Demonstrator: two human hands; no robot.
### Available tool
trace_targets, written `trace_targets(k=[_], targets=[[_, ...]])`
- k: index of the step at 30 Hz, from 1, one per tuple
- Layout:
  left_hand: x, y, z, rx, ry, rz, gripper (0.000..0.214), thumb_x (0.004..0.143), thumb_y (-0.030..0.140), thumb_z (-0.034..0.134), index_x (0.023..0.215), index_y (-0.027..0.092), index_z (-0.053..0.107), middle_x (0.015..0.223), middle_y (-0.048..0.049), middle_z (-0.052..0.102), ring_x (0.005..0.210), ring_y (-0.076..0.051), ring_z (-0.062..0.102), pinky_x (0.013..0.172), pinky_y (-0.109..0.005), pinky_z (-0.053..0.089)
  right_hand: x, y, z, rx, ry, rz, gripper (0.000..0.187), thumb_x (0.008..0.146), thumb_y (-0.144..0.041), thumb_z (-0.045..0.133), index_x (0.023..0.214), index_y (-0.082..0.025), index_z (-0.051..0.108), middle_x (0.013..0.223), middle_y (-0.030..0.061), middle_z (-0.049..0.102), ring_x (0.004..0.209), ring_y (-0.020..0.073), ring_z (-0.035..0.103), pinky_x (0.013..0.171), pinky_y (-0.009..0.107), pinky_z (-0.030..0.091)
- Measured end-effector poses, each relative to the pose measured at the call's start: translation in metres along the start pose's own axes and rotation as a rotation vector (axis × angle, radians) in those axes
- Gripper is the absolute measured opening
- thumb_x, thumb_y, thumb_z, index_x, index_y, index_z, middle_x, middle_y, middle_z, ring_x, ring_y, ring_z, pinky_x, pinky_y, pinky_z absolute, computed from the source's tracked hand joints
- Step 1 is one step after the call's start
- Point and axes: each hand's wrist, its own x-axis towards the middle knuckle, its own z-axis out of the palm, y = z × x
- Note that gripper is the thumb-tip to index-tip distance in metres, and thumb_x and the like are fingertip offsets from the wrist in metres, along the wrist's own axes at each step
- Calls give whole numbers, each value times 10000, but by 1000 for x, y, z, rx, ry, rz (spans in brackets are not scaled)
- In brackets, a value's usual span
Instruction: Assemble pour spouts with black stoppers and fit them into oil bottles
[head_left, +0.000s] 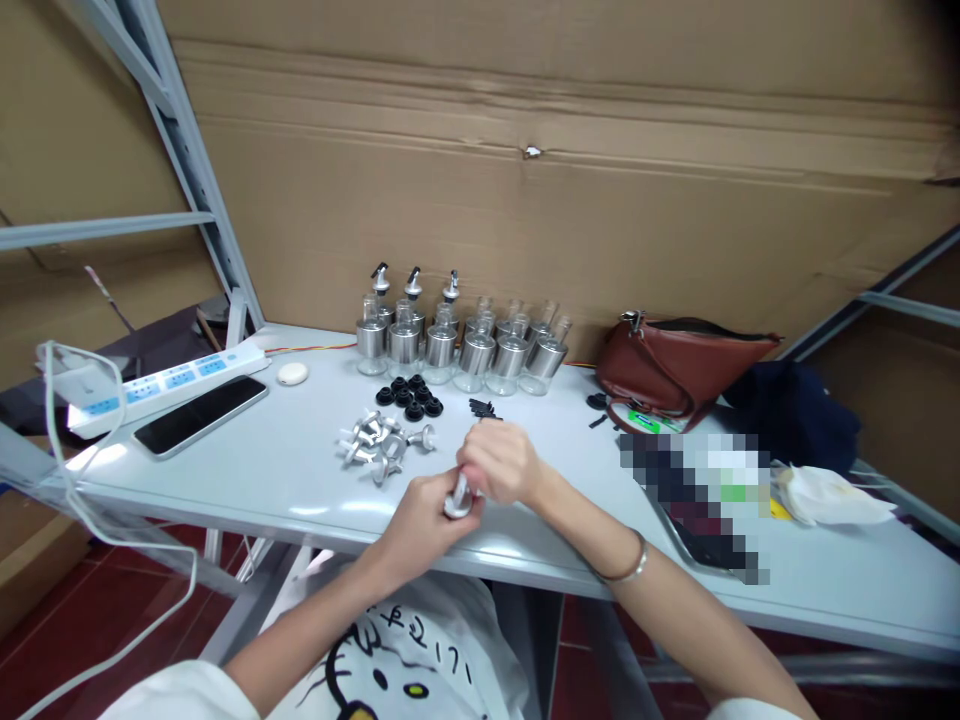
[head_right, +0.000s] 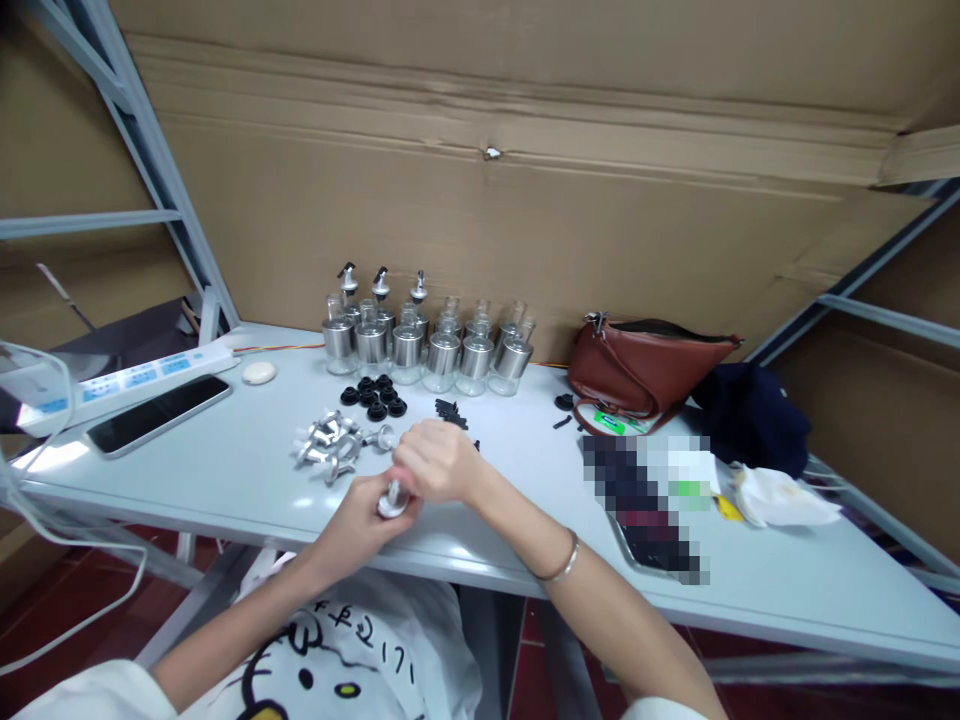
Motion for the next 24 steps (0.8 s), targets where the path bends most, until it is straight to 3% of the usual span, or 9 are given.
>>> trace_targets(k=[2,5,8,11,13,17,20,22,24], targets=[[-1,2,0,6,23,16,122,754,233,541,668,167,486,575,51,447,536,-89,391,555,-214,335,0,4,-5,70,81,237,495,982,-249,155,611,-194,479,509,0,488,476,107,440,525,246,352],[-2,1,-1,-64,45,-28,129,781,285,557,763,182,482,621,53,437,556,-92,401,562,-212,343,-1,21,-14,30,104,602,375,959,-288,285,683,-190,519,550,-8,522,511,105,481,537,228,361],[-2,-4,1,-150,120,-55,266,765,329,611,883,208,406,703,52,446,582,-92,424,571,-210,359,-8,46,-20,22,47,944,264,897,-358,412,723,-194,524,541,-30,505,493,106,450,518,220,349],[-2,-8,3,-238,190,-22,365,752,331,641,893,226,321,840,27,473,664,-94,470,633,-215,391,-23,69,-21,147,-115,1155,227,833,-356,491,684,-187,520,526,-24,550,501,112,495,551,221,376],[-2,-10,3,-259,188,-11,372,757,347,642,885,226,314,868,20,469,681,-94,469,645,-217,395,-34,80,-21,184,-272,1236,192,802,-310,528,666,-175,538,551,-3,612,534,121,552,593,222,399],[-2,-9,1,-205,125,-23,277,818,408,572,886,207,394,802,20,486,664,-106,456,640,-225,392,-52,92,-18,55,-555,1276,224,790,-267,549,597,-164,597,521,7,624,524,129,564,577,225,391],[-1,-7,0,-148,83,18,227,851,408,530,897,195,463,838,0,513,713,-122,491,671,-237,398,-61,94,-11,12,-584,1269,150,756,-209,596,622,-165,646,556,13,645,567,144,581,585,233,387],[0,-6,0,-135,67,45,221,859,402,520,925,193,496,895,-21,530,768,-139,519,689,-246,406,-64,94,-5,5,-584,1264,87,760,-176,596,752,-160,682,620,21,673,609,146,603,619,230,401],[1,-6,0,-140,81,52,228,862,403,514,946,192,514,922,-31,542,791,-148,533,691,-250,415,-65,93,0,10,-580,1266,180,814,-175,541,937,-144,668,669,34,690,622,138,615,649,226,417]])
